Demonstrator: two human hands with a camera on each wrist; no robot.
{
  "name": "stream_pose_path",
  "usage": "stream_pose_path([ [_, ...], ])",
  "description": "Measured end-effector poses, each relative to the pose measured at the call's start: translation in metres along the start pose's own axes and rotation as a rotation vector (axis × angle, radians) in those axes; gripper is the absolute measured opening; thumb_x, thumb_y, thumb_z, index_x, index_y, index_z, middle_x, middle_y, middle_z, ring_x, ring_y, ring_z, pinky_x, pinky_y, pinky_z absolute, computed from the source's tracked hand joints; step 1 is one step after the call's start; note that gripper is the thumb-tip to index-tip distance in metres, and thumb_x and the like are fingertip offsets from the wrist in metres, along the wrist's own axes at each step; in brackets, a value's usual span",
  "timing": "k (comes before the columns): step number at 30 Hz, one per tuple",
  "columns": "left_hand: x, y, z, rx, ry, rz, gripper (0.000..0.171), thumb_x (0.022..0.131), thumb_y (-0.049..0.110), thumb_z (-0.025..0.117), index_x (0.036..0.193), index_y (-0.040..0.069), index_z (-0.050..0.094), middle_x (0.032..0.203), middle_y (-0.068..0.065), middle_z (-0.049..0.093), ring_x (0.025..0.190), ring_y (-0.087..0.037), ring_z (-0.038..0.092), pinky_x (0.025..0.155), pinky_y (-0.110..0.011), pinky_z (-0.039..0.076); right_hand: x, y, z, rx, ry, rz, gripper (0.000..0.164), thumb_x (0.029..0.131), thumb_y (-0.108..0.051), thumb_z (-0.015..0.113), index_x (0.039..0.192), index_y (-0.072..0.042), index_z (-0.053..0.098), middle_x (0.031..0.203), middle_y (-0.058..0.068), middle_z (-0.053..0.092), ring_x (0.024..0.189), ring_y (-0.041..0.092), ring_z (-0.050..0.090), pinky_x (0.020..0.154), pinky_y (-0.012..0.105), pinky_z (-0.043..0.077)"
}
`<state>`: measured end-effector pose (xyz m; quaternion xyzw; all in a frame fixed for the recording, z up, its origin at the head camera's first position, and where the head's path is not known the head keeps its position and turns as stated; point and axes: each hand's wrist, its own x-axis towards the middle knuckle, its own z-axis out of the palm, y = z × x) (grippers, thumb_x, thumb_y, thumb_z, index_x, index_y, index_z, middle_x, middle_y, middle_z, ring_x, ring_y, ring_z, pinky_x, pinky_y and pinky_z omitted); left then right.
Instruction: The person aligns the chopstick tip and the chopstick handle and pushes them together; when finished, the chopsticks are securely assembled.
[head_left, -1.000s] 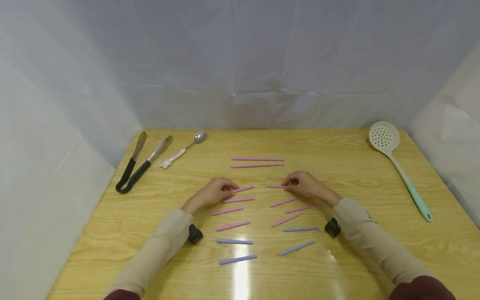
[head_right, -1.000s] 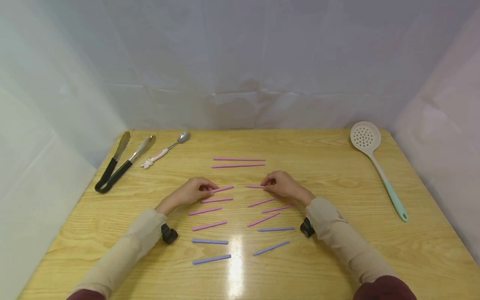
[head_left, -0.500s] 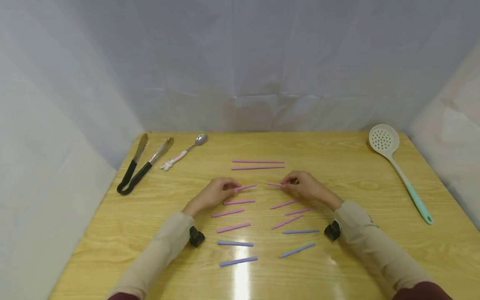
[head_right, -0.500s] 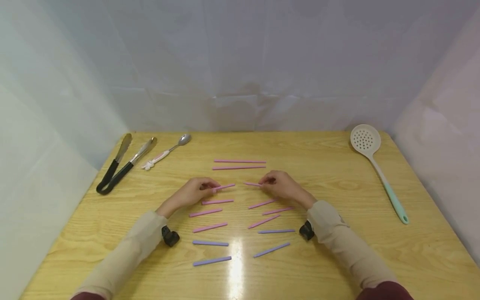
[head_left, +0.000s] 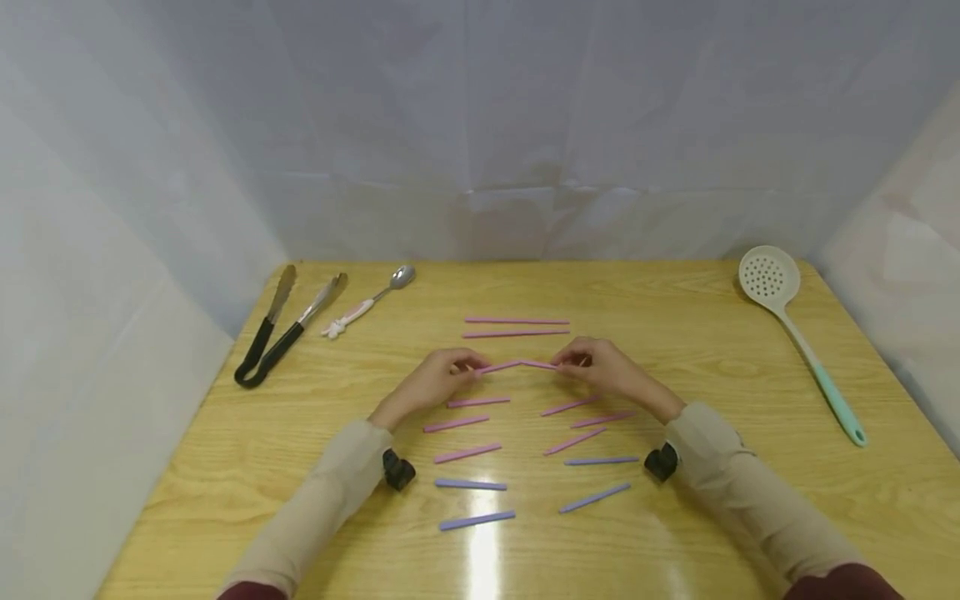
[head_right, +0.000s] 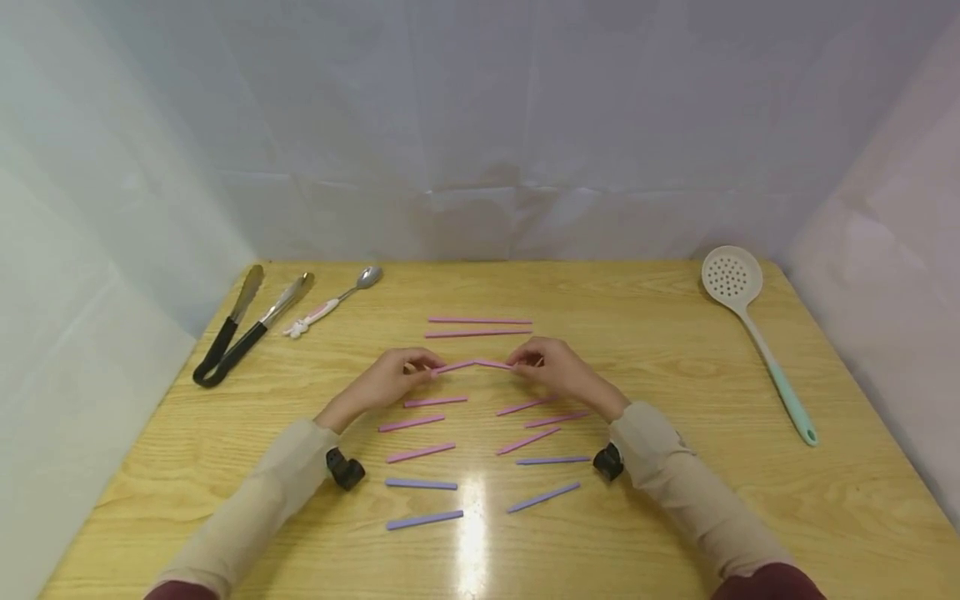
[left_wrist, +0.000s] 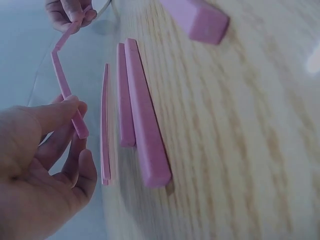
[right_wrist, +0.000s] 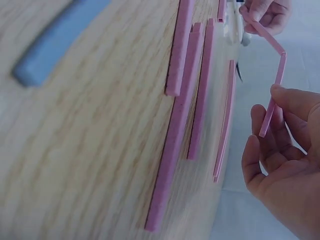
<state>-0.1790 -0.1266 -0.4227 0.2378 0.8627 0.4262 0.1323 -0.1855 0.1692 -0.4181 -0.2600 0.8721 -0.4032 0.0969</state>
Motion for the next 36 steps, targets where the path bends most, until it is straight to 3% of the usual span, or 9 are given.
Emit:
stream_pose_path([
  [11,0.0,0.005,-0.002,0.047,0.018,-0.01,0.024,0.095,0.008,0.056,0.116,0.002,0.066,0.114,-0.013,0.066,0.098,-0.023,0.059,0.084,-0.034,0.051,-0.001,0.003,-0.001,0.012,0.012,0.048,0.017,0.094,-0.014,0.06,0.104,-0.005,0.07,0.095,0.007,0.068,0.08,0.015,0.058,0.073,0.03,0.05],
  [20,0.001,0.006,0.0,0.037,0.023,-0.016,0.024,0.095,0.01,0.057,0.115,0.001,0.066,0.111,-0.013,0.067,0.101,-0.024,0.061,0.089,-0.036,0.051,0.002,0.003,0.003,0.009,0.028,0.011,0.017,0.094,-0.01,0.06,0.104,-0.001,0.069,0.095,0.01,0.068,0.08,0.015,0.06,0.071,0.027,0.051],
  [30,0.0,0.008,0.001,0.081,0.023,0.065,0.023,0.095,0.007,0.057,0.114,-0.001,0.066,0.109,-0.015,0.067,0.095,-0.023,0.062,0.085,-0.034,0.052,0.003,-0.005,0.005,0.019,0.016,0.008,0.017,0.093,-0.01,0.061,0.105,-0.001,0.069,0.1,0.012,0.068,0.09,0.023,0.063,0.081,0.038,0.054],
  [36,0.001,0.009,0.002,0.062,0.017,0.061,0.022,0.096,0.009,0.055,0.114,0.001,0.066,0.11,-0.014,0.068,0.089,-0.017,0.061,0.078,-0.029,0.052,0.002,-0.007,0.007,0.047,0.017,-0.005,0.017,0.093,-0.01,0.062,0.105,-0.001,0.069,0.099,0.011,0.067,0.088,0.019,0.062,0.077,0.032,0.054],
])
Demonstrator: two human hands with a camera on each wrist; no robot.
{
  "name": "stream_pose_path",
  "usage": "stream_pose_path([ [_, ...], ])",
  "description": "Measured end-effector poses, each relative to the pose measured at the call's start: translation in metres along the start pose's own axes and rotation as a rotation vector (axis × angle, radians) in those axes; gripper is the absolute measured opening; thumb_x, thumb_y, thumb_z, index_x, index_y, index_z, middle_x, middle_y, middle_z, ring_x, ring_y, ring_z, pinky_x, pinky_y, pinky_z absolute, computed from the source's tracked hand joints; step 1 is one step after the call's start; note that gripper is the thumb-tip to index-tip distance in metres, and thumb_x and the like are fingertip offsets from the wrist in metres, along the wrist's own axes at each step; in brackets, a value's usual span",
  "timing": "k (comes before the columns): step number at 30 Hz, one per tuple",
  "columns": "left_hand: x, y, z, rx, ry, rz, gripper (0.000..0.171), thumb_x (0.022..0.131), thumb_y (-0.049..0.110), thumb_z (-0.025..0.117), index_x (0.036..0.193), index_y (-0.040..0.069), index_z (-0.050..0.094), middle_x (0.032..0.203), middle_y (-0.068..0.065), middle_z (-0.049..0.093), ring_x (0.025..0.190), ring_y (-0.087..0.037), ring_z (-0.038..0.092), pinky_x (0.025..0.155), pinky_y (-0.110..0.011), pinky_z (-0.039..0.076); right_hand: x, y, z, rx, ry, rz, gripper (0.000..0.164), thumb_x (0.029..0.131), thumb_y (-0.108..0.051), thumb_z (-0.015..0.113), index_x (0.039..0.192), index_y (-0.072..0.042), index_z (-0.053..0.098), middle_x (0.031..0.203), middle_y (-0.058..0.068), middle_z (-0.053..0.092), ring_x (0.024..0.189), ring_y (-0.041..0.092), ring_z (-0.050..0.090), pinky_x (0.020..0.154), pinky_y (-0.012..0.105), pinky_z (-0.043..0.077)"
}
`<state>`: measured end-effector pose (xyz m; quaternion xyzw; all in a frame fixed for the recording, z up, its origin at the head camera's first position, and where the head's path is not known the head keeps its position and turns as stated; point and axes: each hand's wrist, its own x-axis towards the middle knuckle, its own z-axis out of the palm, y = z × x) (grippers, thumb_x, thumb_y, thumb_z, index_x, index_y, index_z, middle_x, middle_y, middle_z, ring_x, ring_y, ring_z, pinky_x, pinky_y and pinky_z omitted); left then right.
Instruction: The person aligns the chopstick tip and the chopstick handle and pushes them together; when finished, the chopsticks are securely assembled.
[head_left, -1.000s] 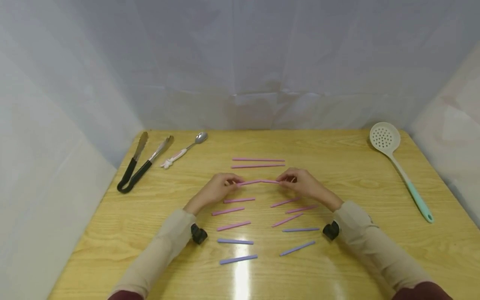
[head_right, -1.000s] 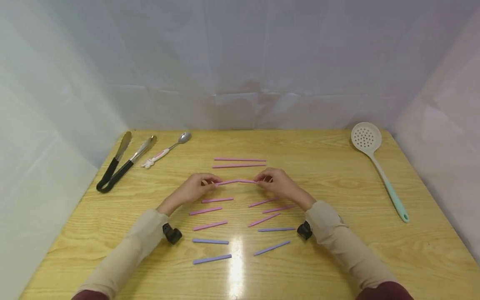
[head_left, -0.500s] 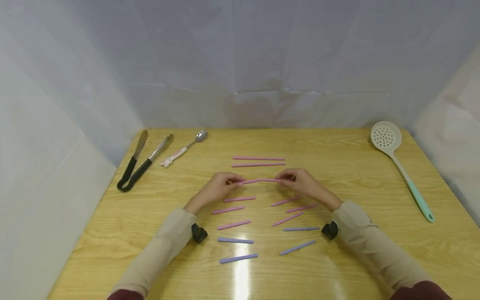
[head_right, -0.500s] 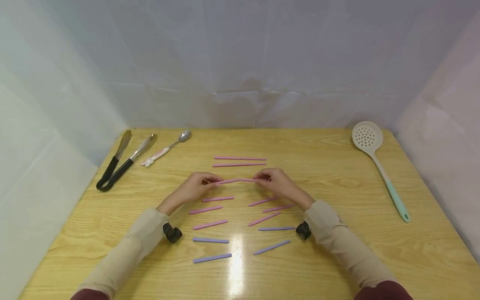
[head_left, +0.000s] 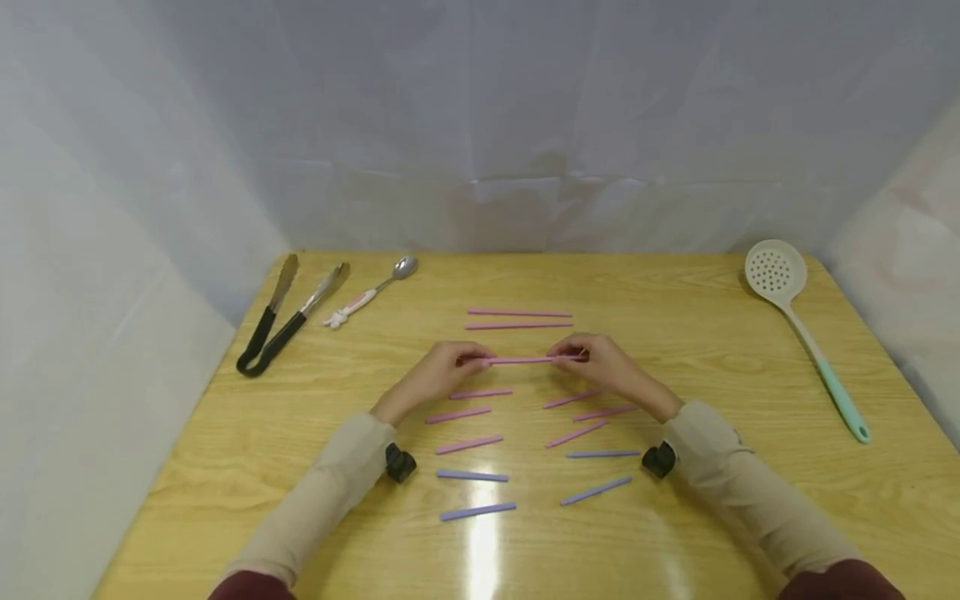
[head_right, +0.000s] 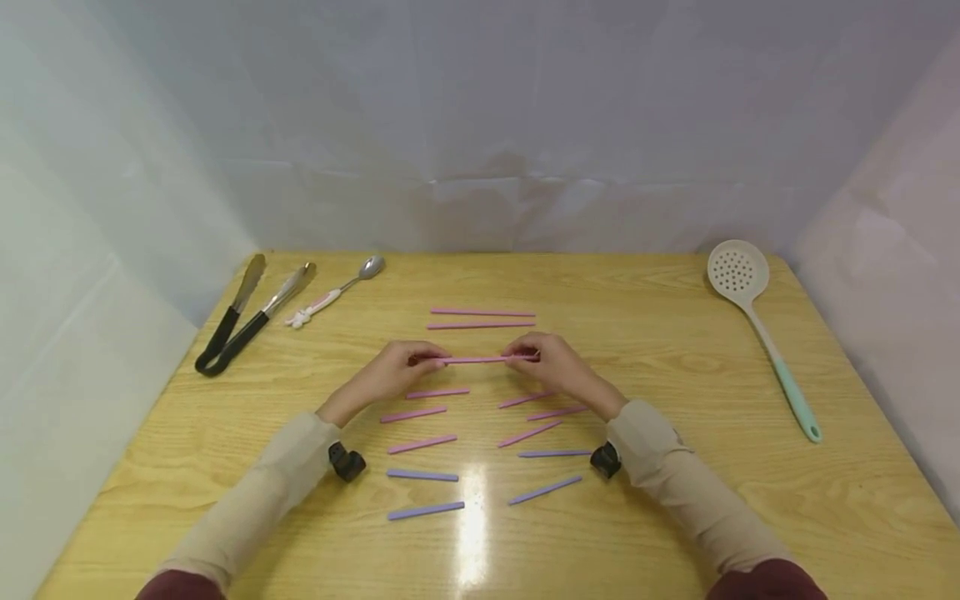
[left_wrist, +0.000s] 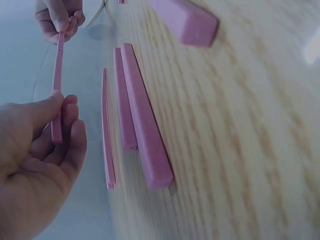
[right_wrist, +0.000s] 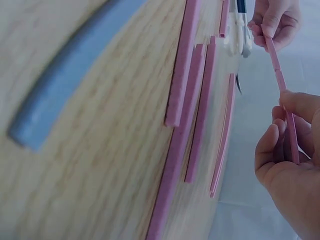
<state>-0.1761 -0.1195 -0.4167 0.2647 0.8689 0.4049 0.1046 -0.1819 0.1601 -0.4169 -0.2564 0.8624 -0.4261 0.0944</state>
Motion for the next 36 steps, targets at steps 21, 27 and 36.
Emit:
stream_pose_path([
  [21,0.001,0.01,0.005,-0.076,0.065,0.009,0.024,0.096,0.01,0.055,0.115,-0.002,0.066,0.102,-0.017,0.069,0.087,-0.025,0.066,0.072,-0.03,0.055,-0.005,-0.006,0.003,0.0,0.092,-0.024,0.016,0.092,-0.011,0.063,0.102,0.0,0.069,0.092,0.007,0.063,0.081,0.015,0.059,0.069,0.024,0.052],
  [27,-0.002,0.012,0.005,-0.042,0.112,0.072,0.024,0.095,0.007,0.056,0.114,-0.003,0.066,0.106,-0.018,0.069,0.086,-0.026,0.068,0.076,-0.03,0.056,-0.006,-0.012,0.005,0.01,0.138,-0.036,0.015,0.091,-0.011,0.064,0.1,0.0,0.07,0.09,0.006,0.062,0.078,0.014,0.056,0.066,0.023,0.05],
  [36,-0.007,0.013,0.008,-0.054,0.147,0.111,0.022,0.093,0.003,0.058,0.111,-0.006,0.066,0.101,-0.02,0.069,0.083,-0.03,0.068,0.074,-0.031,0.057,-0.007,-0.014,0.01,0.015,0.169,-0.088,0.013,0.09,-0.007,0.064,0.098,0.002,0.069,0.088,0.006,0.061,0.078,0.012,0.055,0.068,0.023,0.05],
])
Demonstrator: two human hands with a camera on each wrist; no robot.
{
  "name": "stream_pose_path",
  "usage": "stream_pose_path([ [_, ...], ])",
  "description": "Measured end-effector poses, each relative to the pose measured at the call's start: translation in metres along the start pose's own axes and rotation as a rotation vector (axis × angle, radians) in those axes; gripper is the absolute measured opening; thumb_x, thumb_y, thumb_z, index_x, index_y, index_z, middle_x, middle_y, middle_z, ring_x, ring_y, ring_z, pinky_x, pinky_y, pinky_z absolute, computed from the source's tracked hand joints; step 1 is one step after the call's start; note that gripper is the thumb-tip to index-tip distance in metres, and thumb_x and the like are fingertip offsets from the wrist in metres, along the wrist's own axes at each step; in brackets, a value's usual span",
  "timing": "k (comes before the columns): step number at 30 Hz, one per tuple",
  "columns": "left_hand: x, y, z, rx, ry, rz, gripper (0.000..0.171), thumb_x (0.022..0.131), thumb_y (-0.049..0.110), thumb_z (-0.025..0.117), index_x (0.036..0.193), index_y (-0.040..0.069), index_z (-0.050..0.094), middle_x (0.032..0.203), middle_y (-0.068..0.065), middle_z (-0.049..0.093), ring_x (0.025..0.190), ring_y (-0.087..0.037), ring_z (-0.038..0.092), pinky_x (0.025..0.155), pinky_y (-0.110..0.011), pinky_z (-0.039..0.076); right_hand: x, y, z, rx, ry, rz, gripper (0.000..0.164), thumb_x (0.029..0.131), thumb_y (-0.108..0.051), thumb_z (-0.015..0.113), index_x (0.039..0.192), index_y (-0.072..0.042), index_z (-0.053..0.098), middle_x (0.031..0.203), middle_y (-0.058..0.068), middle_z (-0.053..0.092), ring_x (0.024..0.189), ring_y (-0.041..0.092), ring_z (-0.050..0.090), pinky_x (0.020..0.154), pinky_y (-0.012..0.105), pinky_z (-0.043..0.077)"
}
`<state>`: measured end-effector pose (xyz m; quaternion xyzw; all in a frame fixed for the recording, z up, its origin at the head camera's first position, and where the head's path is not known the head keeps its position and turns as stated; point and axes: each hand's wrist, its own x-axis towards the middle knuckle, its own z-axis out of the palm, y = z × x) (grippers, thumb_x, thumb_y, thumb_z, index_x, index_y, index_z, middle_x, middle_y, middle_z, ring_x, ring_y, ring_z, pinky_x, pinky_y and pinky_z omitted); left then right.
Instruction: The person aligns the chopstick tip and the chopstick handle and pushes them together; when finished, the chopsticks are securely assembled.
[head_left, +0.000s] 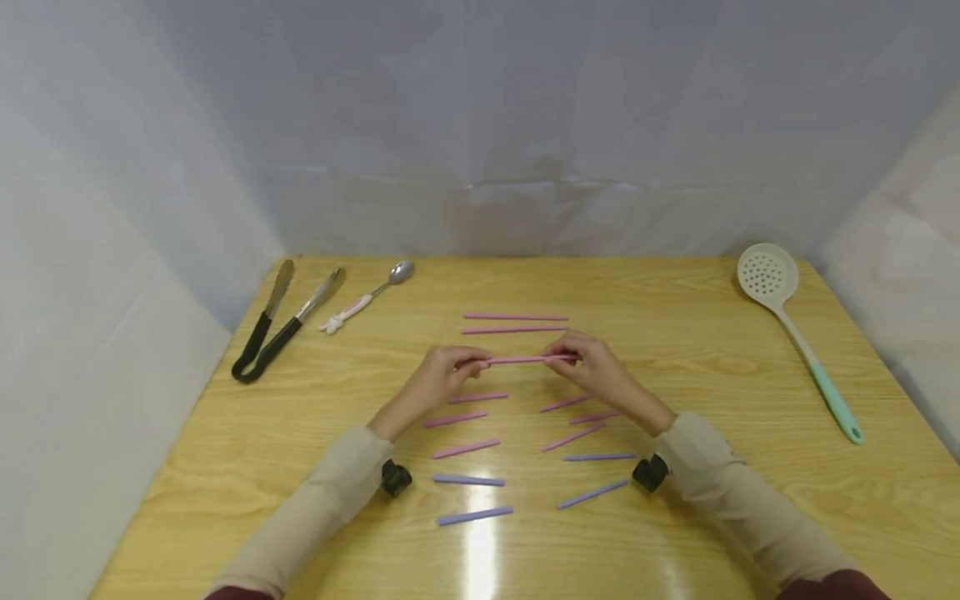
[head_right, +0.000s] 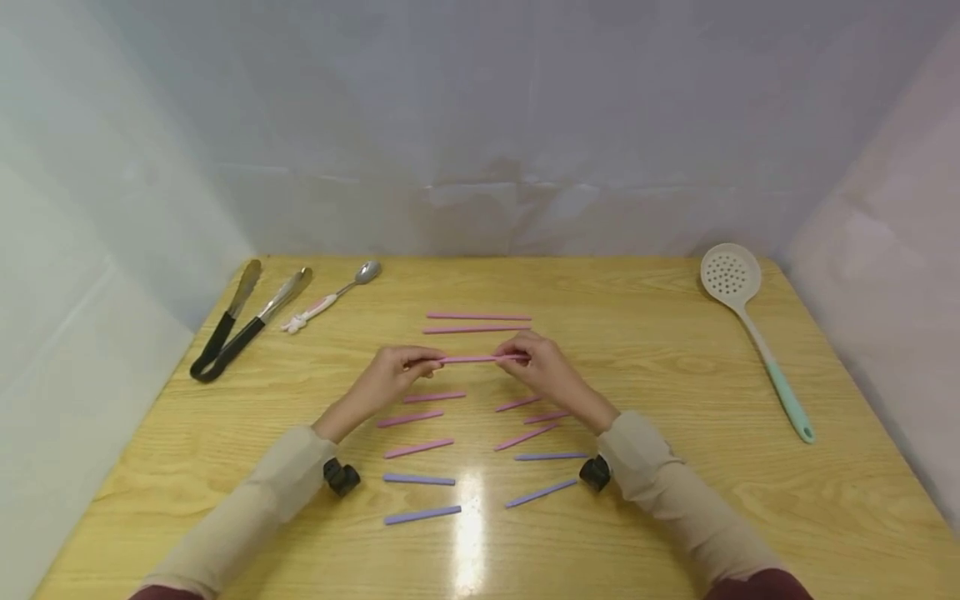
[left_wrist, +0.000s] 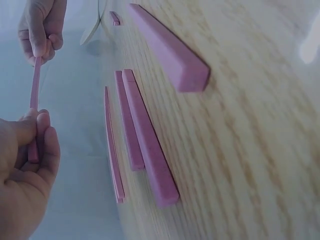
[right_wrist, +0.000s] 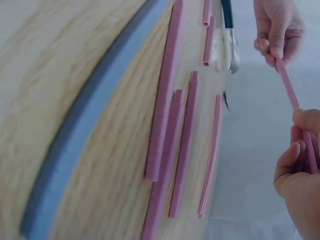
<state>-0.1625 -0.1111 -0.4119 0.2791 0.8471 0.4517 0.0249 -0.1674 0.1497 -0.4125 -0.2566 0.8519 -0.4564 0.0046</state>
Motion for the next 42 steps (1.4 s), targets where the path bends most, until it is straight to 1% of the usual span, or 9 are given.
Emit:
stream_pose_path([
  [8,0.002,-0.006,-0.003,0.03,-0.001,-0.044,0.022,0.094,0.006,0.056,0.112,-0.003,0.066,0.104,-0.016,0.069,0.086,-0.026,0.066,0.076,-0.027,0.055,0.003,0.005,0.004,-0.018,-0.014,-0.027,0.013,0.09,-0.007,0.064,0.1,0.001,0.069,0.091,0.006,0.061,0.079,0.012,0.055,0.069,0.022,0.05],
  [13,0.005,-0.011,-0.007,0.051,-0.005,-0.055,0.022,0.095,0.008,0.056,0.112,-0.001,0.066,0.107,-0.015,0.069,0.092,-0.026,0.066,0.081,-0.03,0.055,0.005,0.009,0.002,-0.027,-0.031,-0.05,0.018,0.09,-0.001,0.061,0.106,0.0,0.07,0.092,0.007,0.058,0.075,0.012,0.05,0.063,0.021,0.046],
  [16,0.006,-0.012,-0.01,0.063,-0.013,-0.061,0.022,0.095,0.01,0.056,0.113,0.0,0.066,0.109,-0.015,0.068,0.095,-0.025,0.065,0.084,-0.032,0.054,0.006,0.013,0.0,-0.045,-0.036,-0.055,0.022,0.089,0.002,0.06,0.108,-0.001,0.07,0.093,0.008,0.058,0.075,0.013,0.049,0.063,0.021,0.045],
  [20,0.007,-0.014,-0.013,0.082,-0.038,-0.066,0.024,0.096,0.012,0.055,0.115,0.0,0.065,0.11,-0.014,0.067,0.095,-0.023,0.064,0.085,-0.032,0.053,0.008,0.018,-0.002,-0.077,-0.021,-0.046,0.018,0.087,0.001,0.064,0.104,0.0,0.071,0.093,0.01,0.06,0.078,0.015,0.054,0.067,0.022,0.049],
  [23,0.008,-0.017,-0.014,0.086,-0.055,-0.061,0.024,0.096,0.01,0.056,0.116,-0.001,0.064,0.111,-0.015,0.067,0.096,-0.024,0.063,0.085,-0.033,0.053,0.009,0.022,-0.003,-0.102,-0.014,-0.046,0.015,0.086,0.0,0.066,0.1,0.001,0.071,0.091,0.011,0.062,0.076,0.016,0.056,0.065,0.022,0.05],
  [28,0.013,-0.023,-0.014,0.079,-0.076,-0.061,0.026,0.094,0.006,0.058,0.117,-0.003,0.063,0.115,-0.017,0.065,0.099,-0.026,0.064,0.087,-0.033,0.053,0.013,0.025,-0.005,-0.136,-0.026,-0.039,0.012,0.086,-0.002,0.067,0.097,0.001,0.071,0.086,0.01,0.062,0.073,0.014,0.054,0.063,0.021,0.048],
  [33,0.018,-0.026,-0.017,0.069,-0.086,-0.106,0.024,0.094,0.009,0.059,0.115,0.0,0.065,0.113,-0.015,0.066,0.098,-0.024,0.062,0.088,-0.034,0.052,0.02,0.028,-0.008,-0.145,-0.046,-0.011,0.012,0.087,-0.005,0.067,0.096,0.001,0.071,0.084,0.007,0.062,0.075,0.014,0.053,0.066,0.024,0.048],
  [36,0.023,-0.028,-0.02,0.068,-0.091,-0.116,0.023,0.093,0.01,0.06,0.113,0.001,0.067,0.109,-0.014,0.066,0.098,-0.024,0.06,0.087,-0.037,0.051,0.026,0.032,-0.009,-0.157,-0.06,0.01,0.011,0.087,-0.006,0.067,0.096,0.001,0.071,0.084,0.008,0.062,0.075,0.016,0.054,0.067,0.026,0.049],
  [42,0.033,-0.035,-0.022,0.096,-0.113,-0.144,0.022,0.092,0.01,0.061,0.112,0.001,0.068,0.106,-0.013,0.065,0.097,-0.025,0.058,0.088,-0.039,0.049,0.04,0.039,-0.008,-0.167,-0.107,0.087,0.012,0.088,-0.005,0.066,0.096,0.002,0.071,0.086,0.011,0.064,0.078,0.018,0.055,0.07,0.029,0.048],
])
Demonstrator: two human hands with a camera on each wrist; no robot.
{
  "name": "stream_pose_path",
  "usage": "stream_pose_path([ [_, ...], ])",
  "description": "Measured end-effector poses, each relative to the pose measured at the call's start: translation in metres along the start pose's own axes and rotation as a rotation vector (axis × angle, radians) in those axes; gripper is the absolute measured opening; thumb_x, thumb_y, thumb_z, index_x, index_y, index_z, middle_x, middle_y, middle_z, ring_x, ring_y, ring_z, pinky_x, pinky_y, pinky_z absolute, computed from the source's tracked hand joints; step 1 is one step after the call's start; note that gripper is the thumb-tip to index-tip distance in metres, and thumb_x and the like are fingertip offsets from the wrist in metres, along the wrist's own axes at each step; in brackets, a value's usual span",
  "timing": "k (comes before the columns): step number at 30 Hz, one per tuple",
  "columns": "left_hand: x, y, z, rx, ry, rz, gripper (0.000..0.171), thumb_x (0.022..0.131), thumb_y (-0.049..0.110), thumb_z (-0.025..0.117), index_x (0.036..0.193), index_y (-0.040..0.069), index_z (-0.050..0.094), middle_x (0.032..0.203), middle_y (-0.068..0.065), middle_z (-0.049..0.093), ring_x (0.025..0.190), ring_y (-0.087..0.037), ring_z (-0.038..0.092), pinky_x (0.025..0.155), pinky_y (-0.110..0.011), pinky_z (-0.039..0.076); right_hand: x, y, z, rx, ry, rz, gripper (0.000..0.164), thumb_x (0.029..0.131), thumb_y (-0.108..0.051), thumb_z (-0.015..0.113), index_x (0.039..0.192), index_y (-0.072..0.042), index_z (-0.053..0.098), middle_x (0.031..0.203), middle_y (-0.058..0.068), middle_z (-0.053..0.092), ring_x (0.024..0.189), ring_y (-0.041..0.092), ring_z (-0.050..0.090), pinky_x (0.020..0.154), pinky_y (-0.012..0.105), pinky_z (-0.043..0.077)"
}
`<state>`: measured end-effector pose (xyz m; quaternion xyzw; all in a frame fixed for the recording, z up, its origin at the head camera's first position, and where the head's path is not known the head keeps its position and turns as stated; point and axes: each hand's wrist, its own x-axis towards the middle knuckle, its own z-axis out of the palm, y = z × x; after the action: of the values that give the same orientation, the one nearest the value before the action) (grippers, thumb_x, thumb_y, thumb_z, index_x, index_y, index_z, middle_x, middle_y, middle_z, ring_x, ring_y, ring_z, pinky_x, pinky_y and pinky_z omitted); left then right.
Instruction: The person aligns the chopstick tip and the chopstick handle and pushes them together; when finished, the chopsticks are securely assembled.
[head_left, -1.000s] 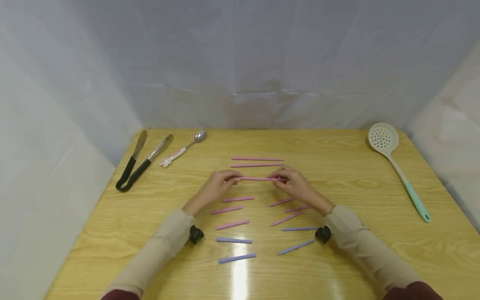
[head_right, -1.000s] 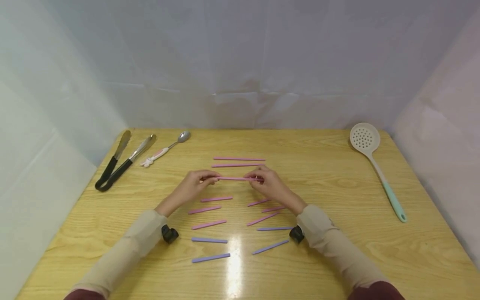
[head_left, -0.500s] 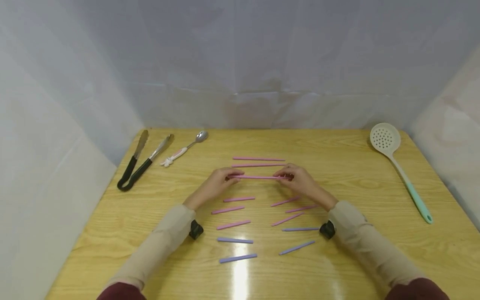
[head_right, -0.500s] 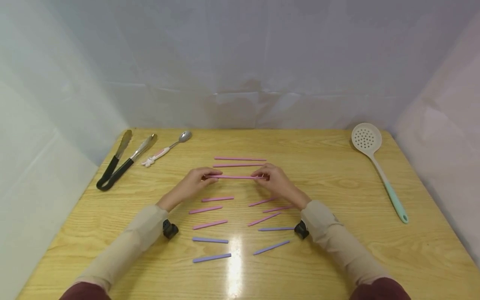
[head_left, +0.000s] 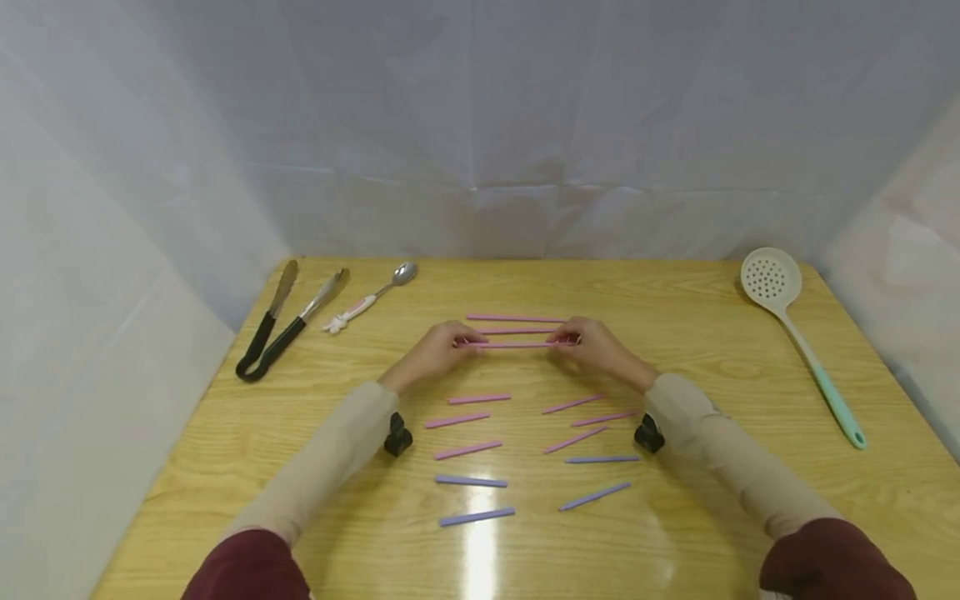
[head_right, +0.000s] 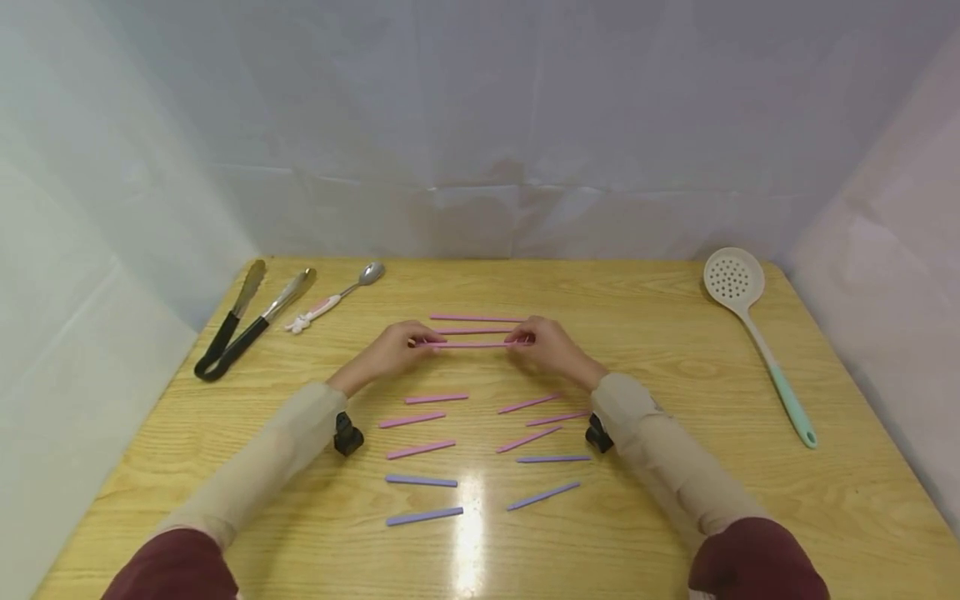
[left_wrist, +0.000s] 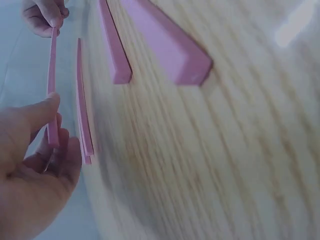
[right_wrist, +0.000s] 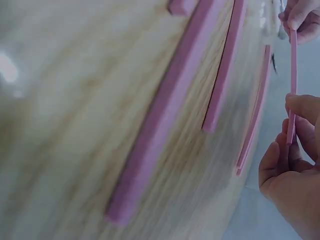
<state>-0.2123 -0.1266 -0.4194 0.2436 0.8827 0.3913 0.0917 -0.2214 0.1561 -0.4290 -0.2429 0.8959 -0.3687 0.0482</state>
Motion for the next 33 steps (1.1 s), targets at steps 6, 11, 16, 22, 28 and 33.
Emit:
stream_pose_path([
  [6,0.008,-0.008,0.002,-0.001,-0.041,-0.034,0.022,0.093,0.012,0.061,0.11,-0.001,0.068,0.104,-0.014,0.067,0.098,-0.026,0.059,0.091,-0.038,0.048,0.009,0.004,0.002,0.026,-0.057,0.06,0.013,0.089,-0.007,0.065,0.096,0.002,0.071,0.09,0.012,0.065,0.079,0.018,0.054,0.07,0.027,0.045],
  [11,0.012,-0.01,0.004,0.011,-0.056,-0.056,0.02,0.092,0.011,0.062,0.106,-0.001,0.069,0.104,-0.015,0.068,0.098,-0.026,0.06,0.091,-0.038,0.048,0.011,0.008,0.005,0.042,-0.095,0.088,0.014,0.089,-0.01,0.067,0.096,0.001,0.07,0.093,0.012,0.066,0.079,0.017,0.052,0.069,0.026,0.044],
  [16,0.014,-0.01,0.005,0.02,-0.071,-0.063,0.02,0.092,0.008,0.062,0.107,-0.003,0.068,0.109,-0.017,0.067,0.104,-0.029,0.06,0.095,-0.04,0.047,0.013,0.011,0.006,0.037,-0.109,0.094,0.013,0.089,-0.009,0.066,0.096,0.001,0.071,0.095,0.013,0.068,0.082,0.018,0.055,0.073,0.027,0.045],
  [22,0.016,-0.011,0.006,0.043,-0.091,-0.07,0.02,0.093,0.007,0.06,0.107,-0.004,0.068,0.11,-0.018,0.067,0.106,-0.03,0.06,0.095,-0.039,0.047,0.014,0.01,0.009,0.011,-0.123,0.109,0.013,0.089,-0.009,0.066,0.096,0.001,0.071,0.093,0.012,0.069,0.083,0.019,0.057,0.075,0.03,0.047],
  [28,0.015,-0.012,0.007,0.043,-0.107,-0.089,0.021,0.093,0.007,0.06,0.109,-0.004,0.067,0.106,-0.017,0.067,0.1,-0.028,0.061,0.091,-0.037,0.05,0.013,0.01,0.01,-0.008,-0.122,0.116,0.013,0.089,-0.009,0.066,0.096,0.001,0.071,0.094,0.012,0.069,0.086,0.021,0.059,0.08,0.036,0.049],
  [33,0.015,-0.011,0.007,0.037,-0.107,-0.083,0.021,0.093,0.008,0.06,0.109,-0.005,0.066,0.104,-0.016,0.066,0.097,-0.026,0.061,0.088,-0.036,0.05,0.013,0.009,0.008,-0.004,-0.123,0.124,0.013,0.09,-0.009,0.065,0.097,0.0,0.071,0.096,0.012,0.069,0.089,0.023,0.059,0.082,0.038,0.049],
])
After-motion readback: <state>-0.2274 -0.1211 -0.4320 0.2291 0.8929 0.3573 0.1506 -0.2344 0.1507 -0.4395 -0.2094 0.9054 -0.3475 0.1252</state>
